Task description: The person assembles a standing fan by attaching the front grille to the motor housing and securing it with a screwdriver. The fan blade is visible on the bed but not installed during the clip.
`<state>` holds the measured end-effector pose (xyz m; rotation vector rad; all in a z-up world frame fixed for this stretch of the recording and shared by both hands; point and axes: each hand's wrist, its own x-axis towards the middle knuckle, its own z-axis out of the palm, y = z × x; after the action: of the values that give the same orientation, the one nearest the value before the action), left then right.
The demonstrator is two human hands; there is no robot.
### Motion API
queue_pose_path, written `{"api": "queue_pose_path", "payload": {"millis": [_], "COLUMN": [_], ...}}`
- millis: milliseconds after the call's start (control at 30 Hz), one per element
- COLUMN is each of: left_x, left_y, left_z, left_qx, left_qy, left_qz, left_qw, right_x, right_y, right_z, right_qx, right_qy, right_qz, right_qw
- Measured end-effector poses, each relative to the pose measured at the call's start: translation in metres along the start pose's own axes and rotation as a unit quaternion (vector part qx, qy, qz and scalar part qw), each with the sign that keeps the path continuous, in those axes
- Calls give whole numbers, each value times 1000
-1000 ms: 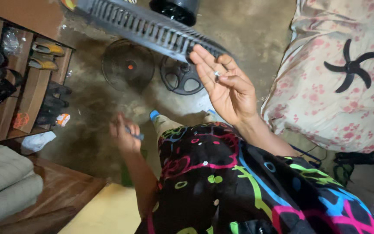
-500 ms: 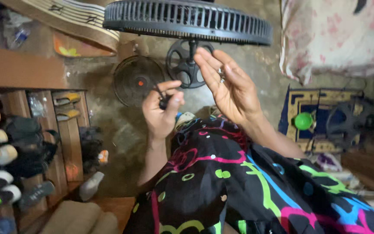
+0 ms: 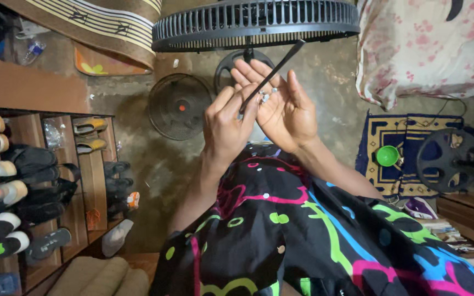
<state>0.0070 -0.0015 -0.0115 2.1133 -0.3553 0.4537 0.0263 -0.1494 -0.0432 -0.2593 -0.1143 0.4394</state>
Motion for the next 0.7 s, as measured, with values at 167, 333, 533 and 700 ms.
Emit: {"api": "queue_pose_path", "payload": {"millis": [167, 333, 533, 700], "left_x": [-3, -8, -3, 7], "left_y": [-2, 3, 5, -8], "left_z": [11, 21, 19, 4], "left_qx": [46, 11, -112, -180], "left_qy": [-29, -26, 36, -12], "left_qz": [1, -15, -76, -134], "left_qw": [999, 999, 990, 974], "right_x": [-7, -13, -17, -4], "right_y": [-2, -8, -7, 9], "right_z": [-9, -20, -37, -47], "right_qx": [-10, 10, -60, -117], "right_qy": [0, 1, 109, 117], "right_qz": [25, 44, 34, 47], "right_qw": [1000, 999, 992, 985]}}
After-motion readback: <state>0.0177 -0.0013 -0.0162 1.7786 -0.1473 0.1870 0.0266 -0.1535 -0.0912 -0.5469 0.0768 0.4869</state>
